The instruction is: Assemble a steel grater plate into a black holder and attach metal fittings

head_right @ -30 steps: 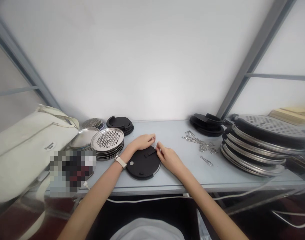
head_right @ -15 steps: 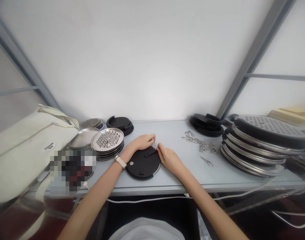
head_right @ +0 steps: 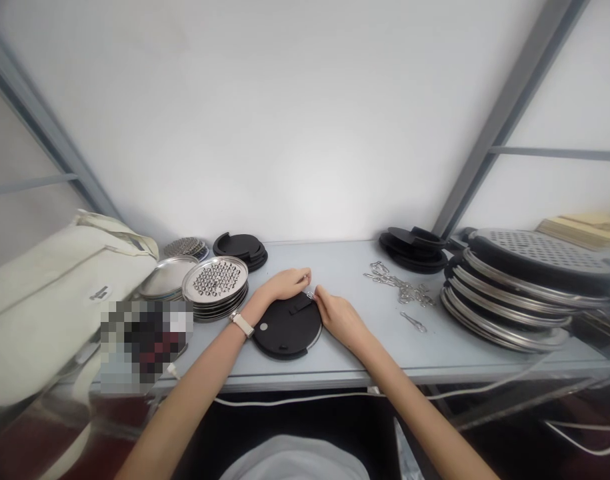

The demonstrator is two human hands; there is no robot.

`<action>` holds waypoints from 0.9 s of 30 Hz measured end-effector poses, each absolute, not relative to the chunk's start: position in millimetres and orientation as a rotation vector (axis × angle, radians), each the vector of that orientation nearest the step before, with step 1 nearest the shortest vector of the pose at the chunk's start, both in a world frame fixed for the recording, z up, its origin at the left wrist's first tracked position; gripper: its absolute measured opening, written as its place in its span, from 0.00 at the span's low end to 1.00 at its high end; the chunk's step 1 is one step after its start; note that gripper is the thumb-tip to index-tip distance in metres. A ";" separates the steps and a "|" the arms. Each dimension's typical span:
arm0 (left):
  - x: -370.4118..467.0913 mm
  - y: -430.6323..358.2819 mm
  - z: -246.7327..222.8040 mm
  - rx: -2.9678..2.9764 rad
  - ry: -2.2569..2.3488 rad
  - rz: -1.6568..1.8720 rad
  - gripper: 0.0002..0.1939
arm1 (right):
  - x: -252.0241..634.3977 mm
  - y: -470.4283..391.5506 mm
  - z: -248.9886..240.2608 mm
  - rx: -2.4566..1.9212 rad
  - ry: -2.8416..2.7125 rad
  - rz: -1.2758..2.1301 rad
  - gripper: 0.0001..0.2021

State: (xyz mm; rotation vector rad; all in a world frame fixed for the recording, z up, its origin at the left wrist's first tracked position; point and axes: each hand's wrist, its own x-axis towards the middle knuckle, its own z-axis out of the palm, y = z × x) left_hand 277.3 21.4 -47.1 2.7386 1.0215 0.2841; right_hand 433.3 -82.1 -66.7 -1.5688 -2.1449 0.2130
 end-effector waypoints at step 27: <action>277.2 25.1 -52.6 2.784 1.039 0.285 0.12 | 436.7 -84.6 -68.6 -1.522 -2.167 0.229 0.10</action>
